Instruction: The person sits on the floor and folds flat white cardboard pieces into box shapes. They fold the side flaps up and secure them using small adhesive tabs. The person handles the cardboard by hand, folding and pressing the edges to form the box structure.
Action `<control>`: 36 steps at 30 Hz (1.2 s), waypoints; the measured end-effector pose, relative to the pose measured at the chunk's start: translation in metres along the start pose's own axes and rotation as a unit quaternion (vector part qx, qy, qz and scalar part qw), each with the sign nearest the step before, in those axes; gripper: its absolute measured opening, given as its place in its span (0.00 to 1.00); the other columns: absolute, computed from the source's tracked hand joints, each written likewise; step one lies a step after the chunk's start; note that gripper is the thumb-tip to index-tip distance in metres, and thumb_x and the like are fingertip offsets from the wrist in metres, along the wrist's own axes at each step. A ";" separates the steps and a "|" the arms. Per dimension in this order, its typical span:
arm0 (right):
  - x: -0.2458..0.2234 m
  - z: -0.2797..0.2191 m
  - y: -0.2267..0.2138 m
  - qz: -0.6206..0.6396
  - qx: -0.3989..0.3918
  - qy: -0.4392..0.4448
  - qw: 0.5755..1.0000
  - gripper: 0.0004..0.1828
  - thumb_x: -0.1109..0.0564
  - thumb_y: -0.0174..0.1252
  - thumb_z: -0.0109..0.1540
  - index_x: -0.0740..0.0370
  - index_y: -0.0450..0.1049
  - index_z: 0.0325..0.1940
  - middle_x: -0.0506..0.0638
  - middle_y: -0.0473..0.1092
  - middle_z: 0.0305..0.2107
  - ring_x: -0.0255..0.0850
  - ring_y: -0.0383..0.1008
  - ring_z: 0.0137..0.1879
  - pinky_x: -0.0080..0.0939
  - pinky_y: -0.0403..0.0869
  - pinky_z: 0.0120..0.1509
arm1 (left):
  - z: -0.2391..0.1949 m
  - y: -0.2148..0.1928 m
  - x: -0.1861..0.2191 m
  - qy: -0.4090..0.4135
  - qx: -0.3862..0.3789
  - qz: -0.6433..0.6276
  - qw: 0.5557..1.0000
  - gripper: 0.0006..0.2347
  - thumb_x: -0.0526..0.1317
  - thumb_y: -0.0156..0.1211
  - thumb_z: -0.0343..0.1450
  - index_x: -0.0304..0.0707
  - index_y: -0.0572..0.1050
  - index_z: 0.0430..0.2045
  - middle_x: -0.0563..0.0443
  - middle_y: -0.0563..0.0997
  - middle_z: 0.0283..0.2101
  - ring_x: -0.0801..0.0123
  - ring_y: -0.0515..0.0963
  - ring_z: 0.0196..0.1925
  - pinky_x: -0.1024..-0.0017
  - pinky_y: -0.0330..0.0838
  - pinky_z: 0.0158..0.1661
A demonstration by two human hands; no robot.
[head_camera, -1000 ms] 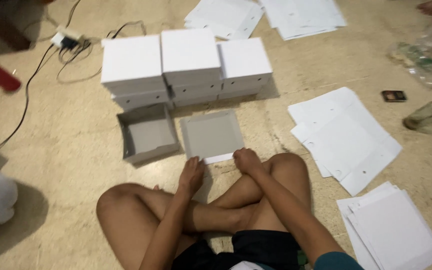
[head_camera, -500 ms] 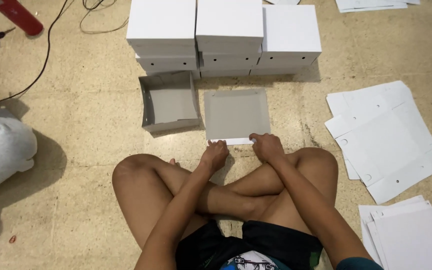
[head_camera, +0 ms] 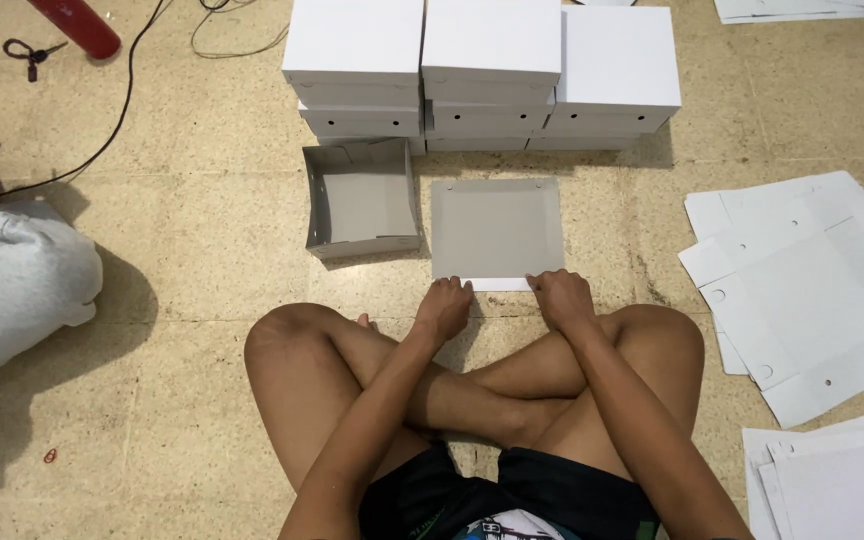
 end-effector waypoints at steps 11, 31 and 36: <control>-0.007 -0.007 -0.016 0.028 0.031 -0.011 0.999 0.11 0.60 0.55 0.63 0.65 0.83 0.39 0.68 0.77 0.27 0.66 0.80 0.37 0.61 0.79 0.39 | -0.002 -0.017 0.005 0.010 -0.007 0.034 0.999 0.11 0.40 0.59 0.68 0.31 0.76 0.38 0.39 0.79 0.35 0.51 0.83 0.42 0.57 0.76 0.48; 0.030 -0.006 0.008 0.229 0.059 0.105 0.966 0.10 0.59 0.59 0.60 0.70 0.81 0.37 0.70 0.74 0.30 0.71 0.78 0.42 0.68 0.75 0.43 | -0.004 -0.015 -0.001 -0.028 -0.055 -0.114 0.992 0.16 0.34 0.54 0.71 0.28 0.70 0.53 0.39 0.73 0.46 0.53 0.76 0.51 0.64 0.73 0.49; 0.052 0.007 0.031 0.281 0.067 0.100 0.952 0.09 0.58 0.59 0.60 0.68 0.78 0.38 0.68 0.74 0.33 0.68 0.77 0.47 0.63 0.75 0.47 | -0.006 -0.013 0.003 -0.002 -0.042 -0.046 0.998 0.19 0.36 0.58 0.70 0.28 0.70 0.56 0.39 0.73 0.49 0.57 0.76 0.51 0.68 0.74 0.47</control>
Point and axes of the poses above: each hand's wrist, its own z-axis towards the middle knuckle, its own y-axis out of the palm, x = y × z, the point moved 8 cm from there along z, towards the middle knuckle
